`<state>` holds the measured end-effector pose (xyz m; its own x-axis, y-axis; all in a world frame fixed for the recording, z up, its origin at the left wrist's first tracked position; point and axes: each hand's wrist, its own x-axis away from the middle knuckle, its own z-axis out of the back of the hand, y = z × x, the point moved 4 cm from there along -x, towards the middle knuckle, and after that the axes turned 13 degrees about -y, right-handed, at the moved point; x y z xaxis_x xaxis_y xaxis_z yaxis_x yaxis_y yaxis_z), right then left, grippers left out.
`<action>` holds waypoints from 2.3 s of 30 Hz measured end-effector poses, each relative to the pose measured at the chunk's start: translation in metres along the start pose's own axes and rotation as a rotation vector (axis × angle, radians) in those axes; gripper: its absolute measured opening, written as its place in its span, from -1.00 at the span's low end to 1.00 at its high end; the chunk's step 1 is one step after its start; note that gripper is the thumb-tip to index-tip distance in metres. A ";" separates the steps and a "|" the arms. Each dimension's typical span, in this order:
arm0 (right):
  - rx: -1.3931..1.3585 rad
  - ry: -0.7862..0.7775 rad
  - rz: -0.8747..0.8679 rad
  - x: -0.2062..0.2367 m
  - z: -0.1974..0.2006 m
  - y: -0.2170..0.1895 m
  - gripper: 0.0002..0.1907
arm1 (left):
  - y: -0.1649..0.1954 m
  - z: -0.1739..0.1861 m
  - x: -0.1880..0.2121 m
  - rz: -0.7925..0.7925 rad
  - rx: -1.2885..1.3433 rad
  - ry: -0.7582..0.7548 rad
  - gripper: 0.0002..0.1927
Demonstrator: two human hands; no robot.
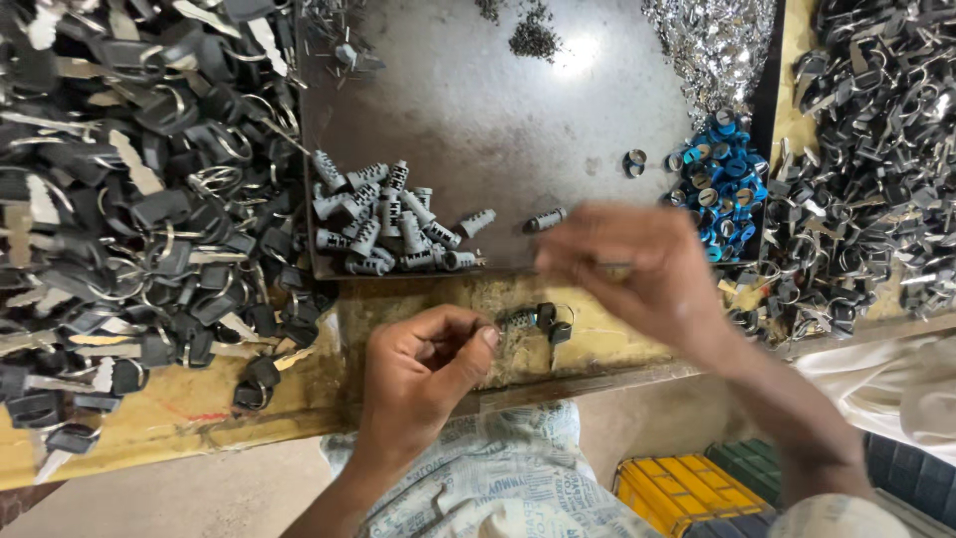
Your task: The person assembles small lock components at a workbench. They pick white plastic inserts, metal pins and blue caps from a metal tray, press the parts together by hand to build lock plug assemblies, and set finished assemblies on the bench beside the tray.
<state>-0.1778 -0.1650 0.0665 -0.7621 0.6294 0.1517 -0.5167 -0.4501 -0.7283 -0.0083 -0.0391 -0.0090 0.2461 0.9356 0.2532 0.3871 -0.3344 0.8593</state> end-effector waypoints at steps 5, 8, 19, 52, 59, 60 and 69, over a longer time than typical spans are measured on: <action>0.388 0.054 0.232 -0.065 0.023 0.020 -0.88 | -0.015 -0.002 -0.004 -0.213 -0.275 0.187 -0.82; 0.609 0.088 0.261 -0.113 0.009 0.025 -0.66 | -0.017 -0.002 -0.001 -0.259 -0.305 0.181 -0.83; 0.640 -0.043 0.169 -0.082 0.002 0.037 -0.62 | -0.006 -0.001 -0.002 -0.251 -0.331 0.158 -0.85; 0.268 0.753 0.157 0.046 -0.065 -0.067 -0.73 | -0.031 -0.026 0.021 -0.026 0.623 0.158 -0.85; 0.233 0.696 0.185 0.063 -0.072 -0.062 -0.74 | -0.029 -0.035 0.026 -0.050 0.519 0.200 -0.84; 0.245 0.696 0.214 0.063 -0.072 -0.061 -0.74 | -0.028 -0.036 0.026 -0.059 0.506 0.192 -0.85; 0.103 0.545 0.038 0.062 -0.056 -0.047 -0.62 | -0.011 -0.019 0.014 -0.144 -0.014 0.085 -0.83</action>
<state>-0.1787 -0.0695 0.0728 -0.4834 0.8356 -0.2609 -0.5486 -0.5214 -0.6536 -0.0256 -0.0198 -0.0064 0.1129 0.9801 0.1634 0.4004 -0.1954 0.8953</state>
